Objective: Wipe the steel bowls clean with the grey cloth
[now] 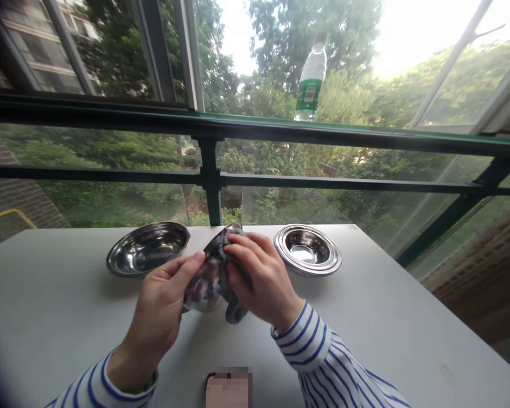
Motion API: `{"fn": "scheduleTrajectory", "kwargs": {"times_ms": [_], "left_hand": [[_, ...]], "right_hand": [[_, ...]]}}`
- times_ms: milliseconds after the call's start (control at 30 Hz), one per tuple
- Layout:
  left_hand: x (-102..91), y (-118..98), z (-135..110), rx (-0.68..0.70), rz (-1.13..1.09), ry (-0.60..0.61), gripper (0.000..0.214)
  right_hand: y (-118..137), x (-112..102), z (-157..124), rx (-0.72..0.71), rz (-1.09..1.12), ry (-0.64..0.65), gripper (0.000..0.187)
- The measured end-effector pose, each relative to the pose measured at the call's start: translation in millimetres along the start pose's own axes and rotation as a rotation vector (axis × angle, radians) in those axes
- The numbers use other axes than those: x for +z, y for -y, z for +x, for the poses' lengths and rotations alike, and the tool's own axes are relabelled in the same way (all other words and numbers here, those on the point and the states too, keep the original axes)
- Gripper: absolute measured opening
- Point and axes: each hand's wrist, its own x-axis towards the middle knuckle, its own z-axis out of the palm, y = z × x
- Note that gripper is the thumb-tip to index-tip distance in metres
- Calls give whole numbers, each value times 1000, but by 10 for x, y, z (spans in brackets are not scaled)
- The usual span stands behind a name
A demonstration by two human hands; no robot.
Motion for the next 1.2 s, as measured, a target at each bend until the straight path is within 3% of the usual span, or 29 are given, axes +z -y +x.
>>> {"fn": "scheduleTrajectory", "kwargs": {"times_ms": [67, 200, 400, 567, 633, 733, 800, 867, 1000, 1067, 1200], "left_hand": [[4, 9, -5, 13, 34, 1, 24], [3, 13, -14, 26, 67, 13, 26], [-3, 18, -20, 31, 103, 36, 27], [-24, 31, 2, 37, 96, 42, 27], [-21, 39, 1, 34, 86, 38, 27], [-6, 46, -16, 1, 77, 24, 27], [-1, 43, -27, -6, 79, 26, 28], [-6, 37, -30, 2, 77, 19, 27], [-22, 19, -17, 11, 38, -11, 24], [-20, 10, -16, 5, 10, -18, 23], [9, -3, -21, -35, -28, -33, 23]], "right_hand": [[-34, -19, 4, 35, 3, -14, 28], [-52, -57, 16, -105, 9, 81, 27], [-56, -71, 33, 122, 21, -29, 25], [25, -52, 23, -73, 3, 57, 27], [-25, -26, 17, 31, 33, 33, 25], [-167, 15, -3, 341, 109, -2, 24], [-213, 25, -16, 463, 144, -4, 26], [-174, 13, -18, 423, 137, -22, 26], [15, -28, 4, 48, 55, 3, 29], [45, -30, 13, -62, 30, 38, 30], [-25, 1, 11, 83, 54, -32, 28]]}}
